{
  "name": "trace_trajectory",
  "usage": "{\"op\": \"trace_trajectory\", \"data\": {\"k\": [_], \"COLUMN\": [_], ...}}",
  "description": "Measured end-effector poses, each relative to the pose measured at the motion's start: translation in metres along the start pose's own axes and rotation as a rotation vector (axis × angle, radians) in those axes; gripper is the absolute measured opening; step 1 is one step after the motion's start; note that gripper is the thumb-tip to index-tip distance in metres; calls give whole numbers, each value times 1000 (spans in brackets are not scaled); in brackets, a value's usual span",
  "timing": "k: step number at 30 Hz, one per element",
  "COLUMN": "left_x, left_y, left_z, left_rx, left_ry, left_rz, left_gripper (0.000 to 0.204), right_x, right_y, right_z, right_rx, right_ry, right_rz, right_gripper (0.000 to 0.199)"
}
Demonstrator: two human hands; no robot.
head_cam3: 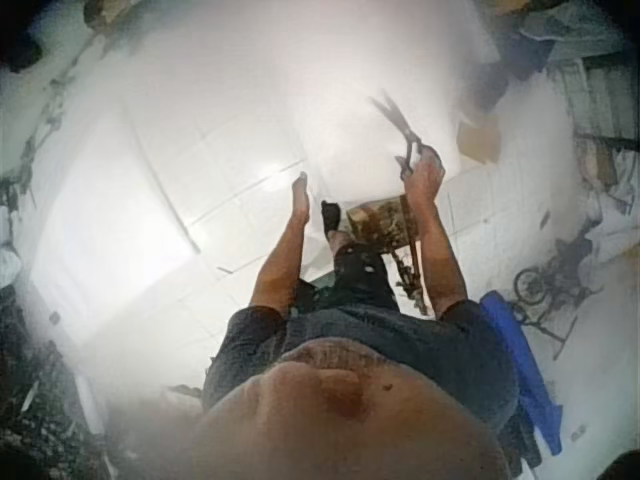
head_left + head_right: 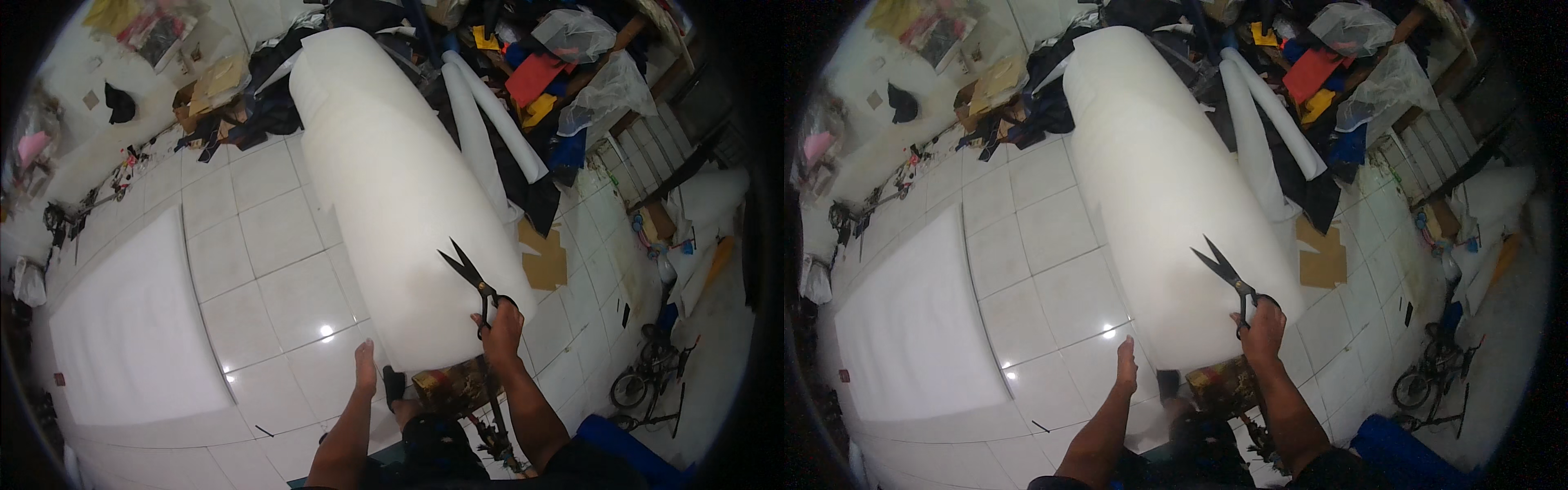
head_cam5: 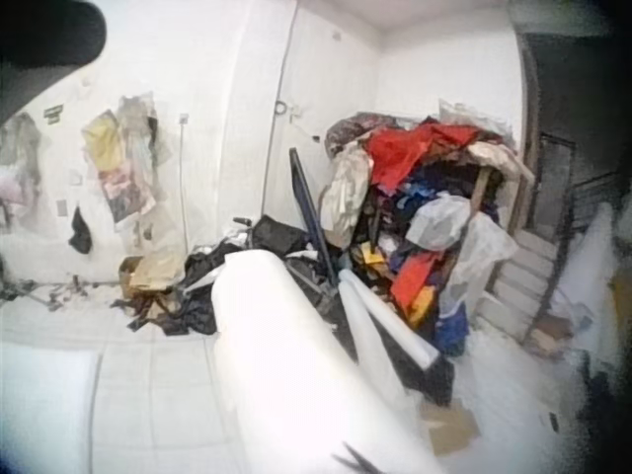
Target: The person unrolls a large white foam sheet from a metal rod in a cluttered workshop. They then use large scissors to cut the foam into rectangular sections while sitting on the floor.
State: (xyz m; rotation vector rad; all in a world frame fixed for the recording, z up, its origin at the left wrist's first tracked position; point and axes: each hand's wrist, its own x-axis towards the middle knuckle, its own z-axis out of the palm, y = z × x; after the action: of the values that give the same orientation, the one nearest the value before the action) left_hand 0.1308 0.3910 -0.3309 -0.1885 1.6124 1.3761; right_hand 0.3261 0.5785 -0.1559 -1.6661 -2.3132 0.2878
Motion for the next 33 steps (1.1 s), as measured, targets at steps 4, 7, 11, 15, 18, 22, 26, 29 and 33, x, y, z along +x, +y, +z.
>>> {"op": "trace_trajectory", "data": {"k": [4, 7, 11, 15, 18, 22, 26, 29, 33], "left_x": [-24, -55, -58, -60, -74, -32, 5, -19, -57], "left_y": [22, 53, 57, 68, 68, -1, -49, -33, -25], "left_z": [56, 94, 100, 74, 73, 63, 35, 53, 48], "left_rx": [258, 667, 703, 100, -126, -525, -696, -452, -699], "left_ry": [-158, -99, -60, -323, -318, -325, -317, -188, -370], "left_rz": [333, 321, 360, 57, -128, -321, -302, -151, -282], "left_gripper": [79, 82, 68, 44, 35, 27, 24, 23, 38], "right_x": [27, 40, 52, 48, 37, 33, 34, 30, 29], "right_y": [44, 72, 93, 63, 63, 56, 35, 52, 69], "right_z": [-11, -16, -18, -29, -29, -28, -19, -15, -16], "right_rx": [54, 96, 104, 65, 106, 51, 35, -5, -62], "right_ry": [-58, -118, -162, -188, -99, -18, -36, -34, -37], "right_rz": [14, 54, 59, 22, 19, 12, -93, -89, -55], "right_gripper": [53, 54, 56, 55, 52, 51, 51, 50, 51]}}
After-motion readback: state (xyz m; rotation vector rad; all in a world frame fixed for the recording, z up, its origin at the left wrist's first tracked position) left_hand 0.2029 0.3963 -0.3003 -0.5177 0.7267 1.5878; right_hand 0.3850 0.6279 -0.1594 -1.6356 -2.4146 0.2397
